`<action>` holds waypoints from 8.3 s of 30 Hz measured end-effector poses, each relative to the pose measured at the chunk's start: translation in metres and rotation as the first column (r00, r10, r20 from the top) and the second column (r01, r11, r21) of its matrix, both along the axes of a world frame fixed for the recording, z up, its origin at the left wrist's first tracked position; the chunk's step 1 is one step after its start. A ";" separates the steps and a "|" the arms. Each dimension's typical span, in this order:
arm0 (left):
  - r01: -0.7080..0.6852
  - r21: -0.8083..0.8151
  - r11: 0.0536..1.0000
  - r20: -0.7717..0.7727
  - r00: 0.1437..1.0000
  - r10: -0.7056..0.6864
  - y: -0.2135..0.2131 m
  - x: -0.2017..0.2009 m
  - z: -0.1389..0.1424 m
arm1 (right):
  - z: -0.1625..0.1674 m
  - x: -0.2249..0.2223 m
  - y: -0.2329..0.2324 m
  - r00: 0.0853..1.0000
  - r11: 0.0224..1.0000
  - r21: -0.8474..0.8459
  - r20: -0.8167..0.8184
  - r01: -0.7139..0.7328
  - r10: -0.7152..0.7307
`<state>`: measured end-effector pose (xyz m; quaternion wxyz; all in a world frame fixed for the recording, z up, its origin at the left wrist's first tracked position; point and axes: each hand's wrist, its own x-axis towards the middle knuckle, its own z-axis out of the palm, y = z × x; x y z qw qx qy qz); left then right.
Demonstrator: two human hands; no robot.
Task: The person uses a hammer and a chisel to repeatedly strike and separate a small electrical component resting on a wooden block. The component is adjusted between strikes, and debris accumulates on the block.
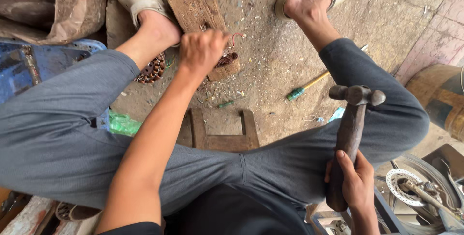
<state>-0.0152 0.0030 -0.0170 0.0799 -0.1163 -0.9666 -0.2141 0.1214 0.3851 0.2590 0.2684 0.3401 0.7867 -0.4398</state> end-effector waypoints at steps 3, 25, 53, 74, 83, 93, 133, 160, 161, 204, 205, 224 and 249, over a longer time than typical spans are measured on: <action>-0.085 0.020 0.996 0.120 0.989 0.082 -0.006 -0.018 -0.030 | -0.003 -0.008 0.000 0.997 0.999 0.021 0.062 -0.043 0.042; -0.308 0.347 0.886 0.597 0.801 0.045 -0.111 -0.064 0.083 | -0.009 -0.045 -0.007 0.982 0.997 0.077 0.190 -0.006 -0.009; -0.020 0.190 0.982 0.387 0.920 -0.056 -0.048 0.006 0.076 | -0.016 -0.026 -0.005 0.999 0.999 -0.007 0.032 -0.038 0.038; 0.077 0.140 0.987 0.446 0.885 -0.133 -0.031 -0.011 0.036 | -0.016 -0.033 -0.011 0.996 0.999 0.006 0.076 -0.040 0.040; 0.042 0.153 0.987 0.285 0.955 -0.085 0.001 -0.026 0.025 | -0.016 -0.035 -0.014 0.995 0.999 0.028 0.097 -0.038 0.035; -0.169 0.457 0.873 0.297 0.955 0.029 0.006 0.004 -0.013 | -0.017 -0.036 -0.013 0.992 1.000 0.012 0.127 -0.005 0.003; -0.056 0.290 0.955 0.367 0.929 -0.057 0.029 0.041 -0.024 | -0.018 -0.143 -0.155 0.472 0.440 0.215 0.132 -0.872 0.872; -0.342 0.401 0.850 0.607 0.794 0.034 0.023 0.027 -0.038 | -0.040 -0.122 -0.144 0.732 0.729 0.062 0.062 -0.682 0.679; -0.361 0.400 0.842 0.587 0.807 0.067 0.022 0.025 -0.038 | -0.037 -0.114 -0.130 0.835 0.836 0.004 0.039 -0.549 0.549; -0.355 0.594 0.722 0.595 0.798 -0.097 -0.047 -0.005 -0.025 | 0.001 -0.014 0.020 0.998 0.998 0.013 0.002 0.069 -0.069; -0.350 0.629 0.694 0.587 0.799 -0.130 -0.046 -0.005 -0.028 | 0.001 -0.015 0.019 0.998 0.998 0.017 0.002 0.067 -0.067; -0.530 0.664 0.527 0.521 0.834 0.180 0.010 0.018 -0.038 | -0.004 -0.065 -0.080 0.886 0.882 0.081 0.044 -0.464 0.462; -0.255 0.615 0.746 0.196 0.966 0.169 0.004 0.016 -0.028 | -0.039 -0.175 -0.222 0.420 0.418 0.059 0.235 -0.907 0.877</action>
